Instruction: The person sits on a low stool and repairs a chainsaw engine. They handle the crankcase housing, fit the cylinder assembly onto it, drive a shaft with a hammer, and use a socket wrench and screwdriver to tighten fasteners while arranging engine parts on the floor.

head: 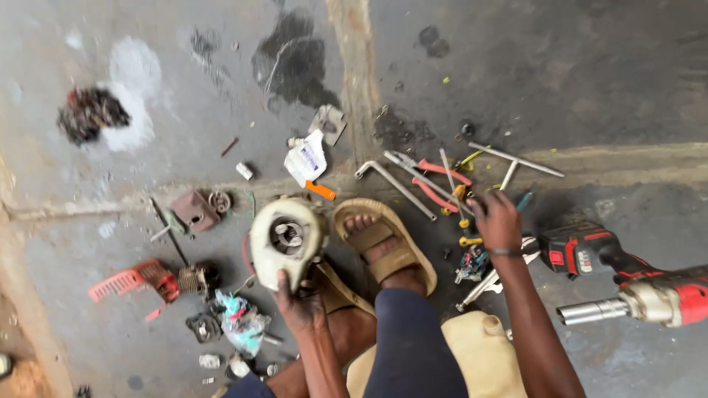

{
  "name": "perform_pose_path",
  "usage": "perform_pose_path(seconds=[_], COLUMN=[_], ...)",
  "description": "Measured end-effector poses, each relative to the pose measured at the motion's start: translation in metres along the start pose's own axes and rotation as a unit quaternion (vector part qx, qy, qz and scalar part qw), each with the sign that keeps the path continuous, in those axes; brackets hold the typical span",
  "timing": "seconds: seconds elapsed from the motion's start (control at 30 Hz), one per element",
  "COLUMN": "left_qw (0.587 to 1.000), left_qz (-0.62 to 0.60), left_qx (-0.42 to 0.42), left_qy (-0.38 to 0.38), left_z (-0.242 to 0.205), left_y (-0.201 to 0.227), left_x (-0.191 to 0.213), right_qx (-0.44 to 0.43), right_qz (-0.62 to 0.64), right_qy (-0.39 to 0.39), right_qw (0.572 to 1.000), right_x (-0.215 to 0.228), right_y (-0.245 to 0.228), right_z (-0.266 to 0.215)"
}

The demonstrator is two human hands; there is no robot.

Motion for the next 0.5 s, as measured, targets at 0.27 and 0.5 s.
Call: perform_pose_path(seconds=[0.27,0.5], left_qw=[0.983,0.981], left_qz=[0.176,0.186], left_qx=[-0.052,0.017], left_qy=[-0.015,0.056], left_z=[-0.007,-0.017], left_y=[0.0,0.022], left_x=[-0.018,-0.049], right_qx=[0.08,0.114], right_qz=[-0.104,-0.011], right_qy=[0.038,0.06], right_qw=[0.991,0.992], right_x=[-0.004,0.084], right_y=[-0.021,-0.153], right_z=[0.018,0.019])
Point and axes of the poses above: each hand's wrist, its own z-axis towards the middle knuckle, its own x-axis out of the back of the hand, y = z × x, the point moved 7 cm from there along z, towards the middle knuckle, and after that the axes turned 6 degrees about -z, right-handed, at the moved point
